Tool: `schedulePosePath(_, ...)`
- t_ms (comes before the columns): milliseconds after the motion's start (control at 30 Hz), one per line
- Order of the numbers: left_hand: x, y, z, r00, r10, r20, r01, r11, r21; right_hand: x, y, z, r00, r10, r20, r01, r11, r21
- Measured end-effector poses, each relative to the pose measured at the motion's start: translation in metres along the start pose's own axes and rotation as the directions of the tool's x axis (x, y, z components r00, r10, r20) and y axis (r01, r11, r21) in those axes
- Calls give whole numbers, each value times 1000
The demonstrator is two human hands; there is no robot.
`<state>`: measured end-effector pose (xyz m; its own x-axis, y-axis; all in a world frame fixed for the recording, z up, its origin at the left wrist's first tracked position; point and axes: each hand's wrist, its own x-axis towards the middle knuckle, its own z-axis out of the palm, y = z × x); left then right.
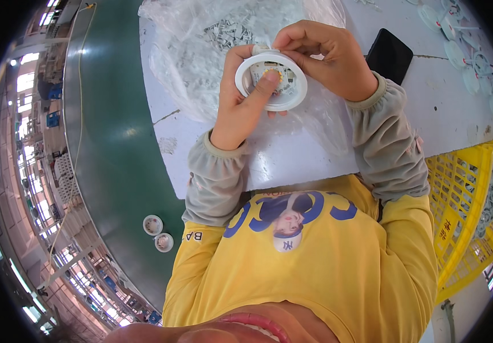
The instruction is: Assembling the internal components of an LED bulb into the housing.
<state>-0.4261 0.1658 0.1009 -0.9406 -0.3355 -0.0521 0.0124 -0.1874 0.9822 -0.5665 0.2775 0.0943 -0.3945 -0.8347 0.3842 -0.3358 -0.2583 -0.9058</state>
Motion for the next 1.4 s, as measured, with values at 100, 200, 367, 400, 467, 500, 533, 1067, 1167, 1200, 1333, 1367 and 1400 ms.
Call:
schedulePosePath(100, -1, 1, 0, 1000, -8, 0, 8, 1000, -9, 0, 2, -1, 999, -49, 14, 50, 996, -77)
schedulePosePath(200, -1, 1, 0, 1000, 12, -12, -12, 1000, 13, 0, 2, -2, 994, -107, 18, 108, 984, -141)
schedulePosePath(367, -2, 2, 0, 999, 20, -47, -19, 1000, 17, -1, 0, -4, 994, 53, 92, -67, 987, 146)
schedulePosePath(400, -1, 1, 0, 999, 15, -35, -14, 1000, 18, -2, 0, -6, 994, 55, 93, -68, 987, 144)
schedulePosePath(467, -1, 0, 0, 1000, 11, -22, -10, 1000, 18, -2, 0, -8, 991, 38, 126, -74, 953, 294)
schedulePosePath(500, -1, 1, 1, 1000, 1, -25, 0, 1000, 25, -2, -1, -6, 991, 40, 127, -76, 953, 294)
schedulePosePath(533, -1, 2, 2, 1000, -9, -28, 10, 999, 31, -1, -3, -1, 993, -11, 116, -11, 982, 190)
schedulePosePath(1067, -1, -6, -6, 984, 133, 119, -142, 987, 73, -3, -1, 9, 995, 15, 98, -25, 995, 95)
schedulePosePath(1167, -1, -2, -1, 989, 136, 57, -143, 982, 122, -3, 1, 9, 995, 0, 98, -10, 995, 97)
schedulePosePath(1200, -2, -1, -1, 994, 104, 37, -108, 986, 127, -3, 1, 9, 995, 0, 97, -9, 995, 97)
schedulePosePath(1333, -1, -6, -3, 991, 131, -8, -128, 980, 151, -3, 2, 10, 996, 6, 92, -15, 995, 98)
schedulePosePath(1367, 0, -6, -4, 991, 131, -8, -129, 980, 151, -3, 2, 10, 995, 18, 103, -29, 994, 110)
schedulePosePath(1400, 0, -7, -6, 987, 157, -11, -152, 970, 192, -3, 2, 10, 995, 19, 102, -30, 994, 109)
